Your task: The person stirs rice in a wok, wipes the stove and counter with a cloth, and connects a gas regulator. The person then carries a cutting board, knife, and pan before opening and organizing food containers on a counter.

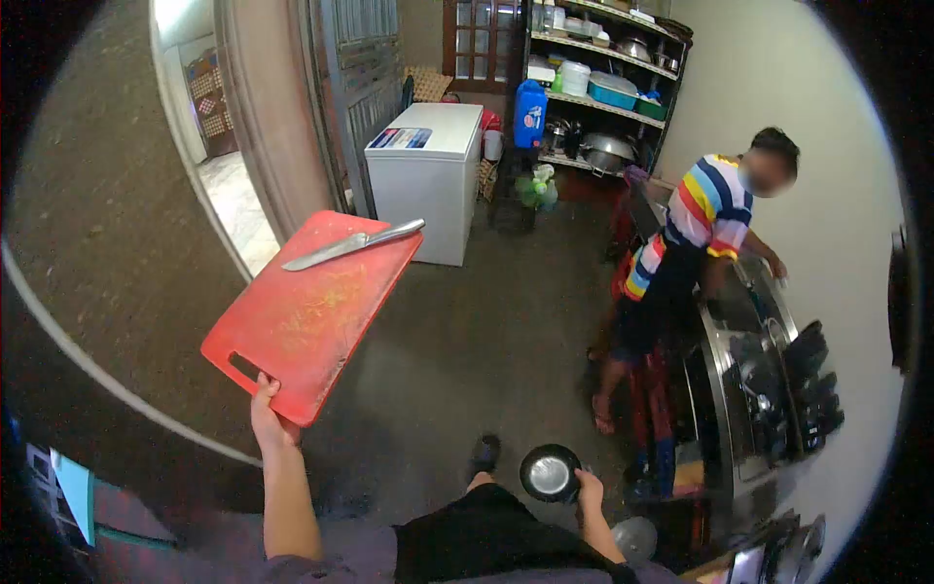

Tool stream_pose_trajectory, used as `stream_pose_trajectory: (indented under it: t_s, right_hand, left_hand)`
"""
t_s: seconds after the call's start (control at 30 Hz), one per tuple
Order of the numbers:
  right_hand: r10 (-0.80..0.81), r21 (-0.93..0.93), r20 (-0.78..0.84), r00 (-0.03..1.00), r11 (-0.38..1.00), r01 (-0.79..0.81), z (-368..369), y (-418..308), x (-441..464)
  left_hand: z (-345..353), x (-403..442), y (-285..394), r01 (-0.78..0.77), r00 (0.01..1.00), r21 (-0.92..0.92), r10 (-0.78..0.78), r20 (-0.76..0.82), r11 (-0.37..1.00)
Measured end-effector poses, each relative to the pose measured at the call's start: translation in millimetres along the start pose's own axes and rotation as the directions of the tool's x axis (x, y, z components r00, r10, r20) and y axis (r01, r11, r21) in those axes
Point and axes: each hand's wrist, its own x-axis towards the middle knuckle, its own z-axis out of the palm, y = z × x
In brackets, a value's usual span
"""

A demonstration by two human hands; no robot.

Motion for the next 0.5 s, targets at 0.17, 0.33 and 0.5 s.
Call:
stream_pose_trajectory:
  t_s: [0.17, 0.33, 0.5]
  right_hand:
    - [-0.096, -0.167, -0.020, 0.995, 0.982, 0.091, 65, -35, 170]
    - [-0.152, 0.068, 0.017, 0.988, 0.986, 0.151, 173, -101, 334]
    - [-0.266, 0.066, 0.149, 0.952, 0.964, 0.259, 336, -236, 452]
  left_hand:
    - [54, 130, -84, 0.070, 0.998, -0.070, -0.070, 0.005, 0.995]
    - [100, 233, -144, 0.036, 0.996, -0.029, -0.038, -0.077, 0.999]
    - [115, 349, -186, 0.055, 0.998, -0.049, -0.055, -0.007, 0.997]
